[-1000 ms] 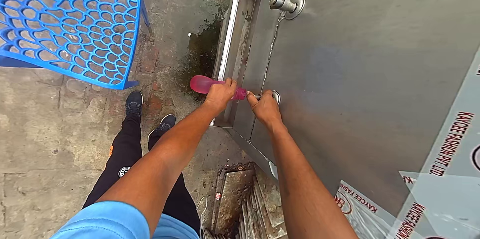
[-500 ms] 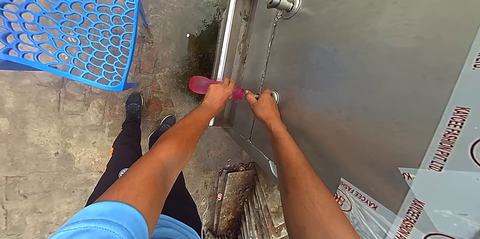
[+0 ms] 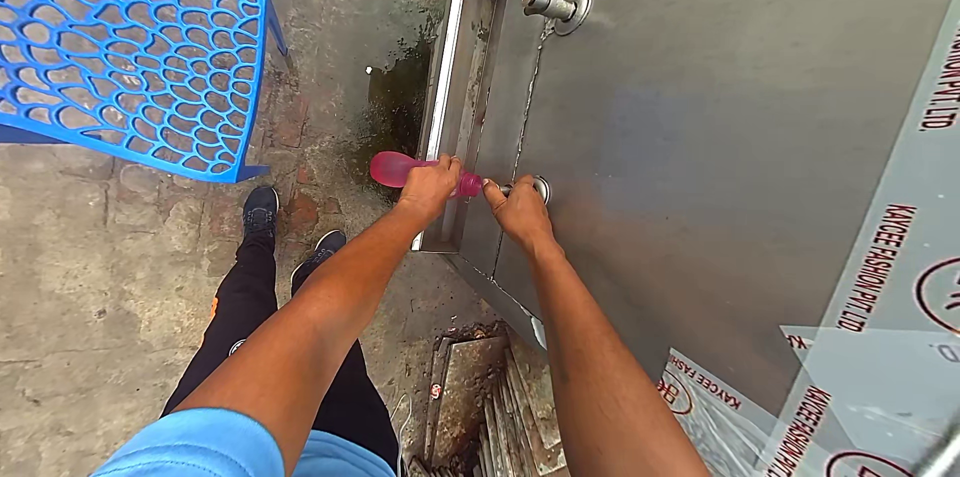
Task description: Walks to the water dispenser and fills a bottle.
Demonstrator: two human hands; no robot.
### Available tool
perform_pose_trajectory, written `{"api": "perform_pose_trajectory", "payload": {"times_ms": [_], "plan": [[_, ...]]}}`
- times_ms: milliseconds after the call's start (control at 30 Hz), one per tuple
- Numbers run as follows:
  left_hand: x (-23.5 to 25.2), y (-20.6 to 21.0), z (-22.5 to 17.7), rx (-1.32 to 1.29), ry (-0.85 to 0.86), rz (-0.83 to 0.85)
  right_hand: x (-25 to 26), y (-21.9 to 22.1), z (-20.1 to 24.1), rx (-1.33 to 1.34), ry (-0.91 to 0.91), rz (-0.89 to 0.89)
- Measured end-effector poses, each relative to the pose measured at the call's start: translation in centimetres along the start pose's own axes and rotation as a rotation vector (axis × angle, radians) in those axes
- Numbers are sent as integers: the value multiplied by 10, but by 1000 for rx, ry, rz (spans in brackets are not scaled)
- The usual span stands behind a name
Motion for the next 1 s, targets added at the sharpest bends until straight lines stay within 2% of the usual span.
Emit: {"api": "perform_pose_trajectory", "payload": {"times_ms": [1000], "plan": [[0,3,3,-8,-6,-13,-1,0,1,-1,-3,-5]]}}
Point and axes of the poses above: each hand's wrist, its own x-axis towards the middle knuckle, its own y-axis out of the palm, z = x × y, the point moved 8 cm from there along x, towards the middle knuckle, and after that the axes turned 9 degrees about -y, right-handed, at the moved point
